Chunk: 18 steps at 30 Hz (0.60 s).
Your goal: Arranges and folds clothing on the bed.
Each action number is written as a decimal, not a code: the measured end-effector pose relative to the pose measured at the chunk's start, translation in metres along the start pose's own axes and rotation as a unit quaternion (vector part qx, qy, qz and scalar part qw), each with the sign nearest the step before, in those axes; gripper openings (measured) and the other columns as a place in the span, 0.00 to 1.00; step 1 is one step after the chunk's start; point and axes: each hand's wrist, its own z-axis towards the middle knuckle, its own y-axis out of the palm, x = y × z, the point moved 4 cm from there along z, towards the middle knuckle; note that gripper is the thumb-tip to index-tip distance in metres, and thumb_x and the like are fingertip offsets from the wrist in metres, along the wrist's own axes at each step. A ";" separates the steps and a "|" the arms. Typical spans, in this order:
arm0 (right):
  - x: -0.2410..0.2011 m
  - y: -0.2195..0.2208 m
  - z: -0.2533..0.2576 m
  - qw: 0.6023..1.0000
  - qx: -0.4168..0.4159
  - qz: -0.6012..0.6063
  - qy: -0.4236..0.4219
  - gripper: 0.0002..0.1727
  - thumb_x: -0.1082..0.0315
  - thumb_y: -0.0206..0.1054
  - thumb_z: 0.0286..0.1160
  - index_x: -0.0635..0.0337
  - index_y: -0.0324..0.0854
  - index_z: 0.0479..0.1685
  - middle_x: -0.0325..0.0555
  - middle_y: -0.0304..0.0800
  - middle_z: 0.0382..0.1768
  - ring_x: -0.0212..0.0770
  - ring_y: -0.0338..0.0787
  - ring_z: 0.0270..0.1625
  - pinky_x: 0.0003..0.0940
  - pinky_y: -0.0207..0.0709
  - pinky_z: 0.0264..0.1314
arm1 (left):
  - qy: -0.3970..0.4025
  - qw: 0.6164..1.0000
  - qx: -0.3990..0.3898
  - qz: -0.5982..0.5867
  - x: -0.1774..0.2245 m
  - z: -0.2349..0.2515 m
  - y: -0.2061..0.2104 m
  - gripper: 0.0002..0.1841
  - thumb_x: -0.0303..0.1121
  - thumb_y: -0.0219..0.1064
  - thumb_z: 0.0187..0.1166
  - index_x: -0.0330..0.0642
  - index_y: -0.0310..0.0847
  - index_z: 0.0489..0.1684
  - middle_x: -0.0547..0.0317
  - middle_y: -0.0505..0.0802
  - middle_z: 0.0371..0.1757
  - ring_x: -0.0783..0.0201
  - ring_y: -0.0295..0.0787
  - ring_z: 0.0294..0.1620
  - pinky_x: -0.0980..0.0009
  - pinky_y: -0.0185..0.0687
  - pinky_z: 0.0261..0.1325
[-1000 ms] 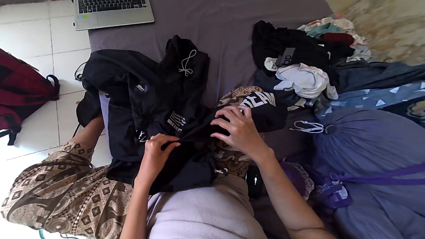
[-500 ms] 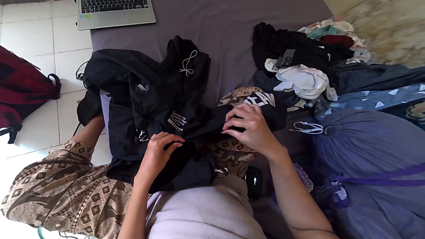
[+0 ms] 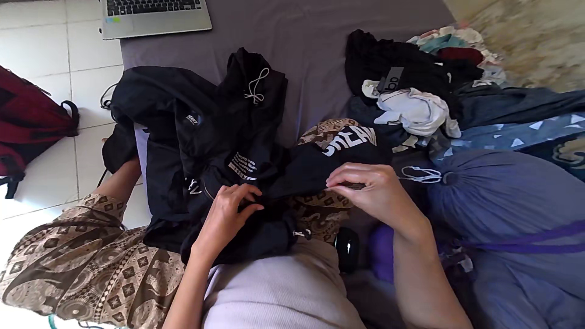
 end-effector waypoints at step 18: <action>0.010 0.009 -0.006 0.999 0.011 -0.033 0.001 0.09 0.64 0.74 0.66 0.58 0.97 0.32 0.47 0.93 0.33 0.32 0.89 0.36 0.21 0.78 0.39 | 0.063 0.988 -0.059 -0.125 -0.005 0.007 0.010 0.08 0.25 0.70 0.76 0.35 0.94 0.45 0.48 0.93 0.64 0.64 0.92 0.63 0.73 0.80 0.67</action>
